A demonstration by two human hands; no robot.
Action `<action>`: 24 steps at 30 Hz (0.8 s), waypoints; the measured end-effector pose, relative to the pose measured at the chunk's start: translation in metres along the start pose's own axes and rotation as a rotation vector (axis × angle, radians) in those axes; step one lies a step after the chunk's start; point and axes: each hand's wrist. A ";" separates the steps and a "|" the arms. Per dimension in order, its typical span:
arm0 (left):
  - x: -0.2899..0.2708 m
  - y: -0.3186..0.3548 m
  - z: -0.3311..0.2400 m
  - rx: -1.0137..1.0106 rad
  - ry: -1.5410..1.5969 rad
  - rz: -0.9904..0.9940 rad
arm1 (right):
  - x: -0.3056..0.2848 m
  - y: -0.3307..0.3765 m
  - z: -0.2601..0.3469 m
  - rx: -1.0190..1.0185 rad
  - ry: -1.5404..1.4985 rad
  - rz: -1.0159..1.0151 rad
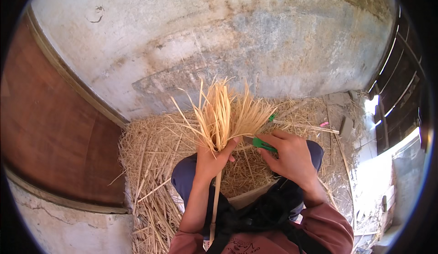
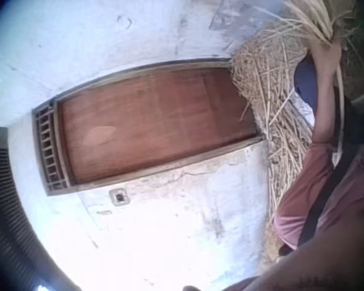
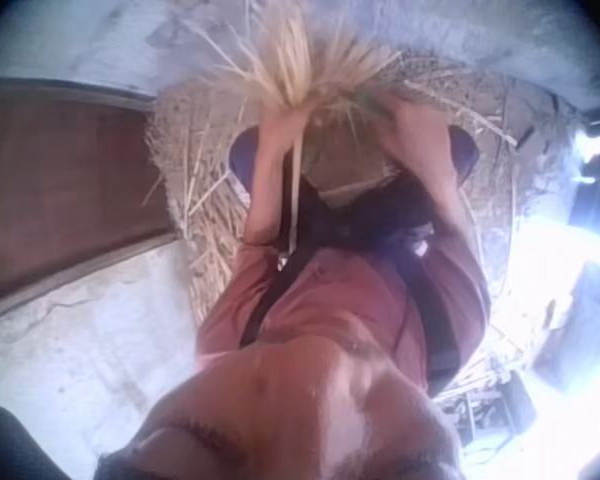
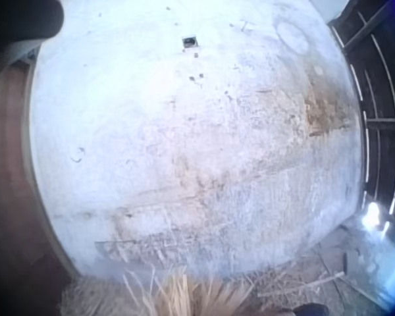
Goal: The person is using a utility knife to trim and shape a bundle of dried straw fibers while holding them by hand, then uses a single long straw to wrap and bind the bundle into a broom head.
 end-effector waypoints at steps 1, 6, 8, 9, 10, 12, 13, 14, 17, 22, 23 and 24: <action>0.002 0.001 -0.002 0.025 -0.013 0.000 | 0.002 -0.003 0.000 -0.001 0.014 0.023; 0.010 0.008 0.000 0.019 -0.019 0.006 | 0.008 -0.013 -0.010 0.050 0.039 -0.046; 0.010 0.010 0.002 0.010 -0.028 0.005 | 0.008 -0.017 -0.011 0.070 0.046 -0.042; 0.010 0.011 0.003 0.005 -0.040 0.009 | 0.008 -0.019 -0.011 0.073 0.048 -0.041; 0.009 0.012 0.004 0.000 -0.050 0.013 | 0.009 -0.020 -0.011 0.077 0.050 -0.039; 0.009 0.012 0.005 0.007 -0.052 0.033 | 0.010 -0.022 -0.015 0.104 0.081 -0.100; 0.009 0.012 0.005 0.011 -0.053 0.043 | 0.010 -0.024 -0.018 0.117 0.097 -0.130; 0.009 0.012 0.004 0.012 -0.050 0.035 | 0.009 -0.026 -0.023 0.126 0.098 -0.144; 0.009 0.013 0.002 0.013 -0.045 0.027 | 0.005 -0.033 -0.039 0.162 0.098 -0.188; 0.005 0.014 0.004 0.024 -0.033 0.019 | -0.001 -0.039 -0.061 0.237 0.216 -0.337; 0.004 0.014 0.002 0.019 -0.026 0.020 | -0.004 -0.039 -0.068 0.263 0.228 -0.352; 0.002 0.013 0.000 0.014 -0.019 0.022 | -0.008 -0.040 -0.076 0.290 0.239 -0.366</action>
Point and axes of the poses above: each hand's wrist, its own y-axis away from the middle knuckle, its own x-axis out of the palm, z = x × y, and after that the axes turned 6 degrees about x, right-handed
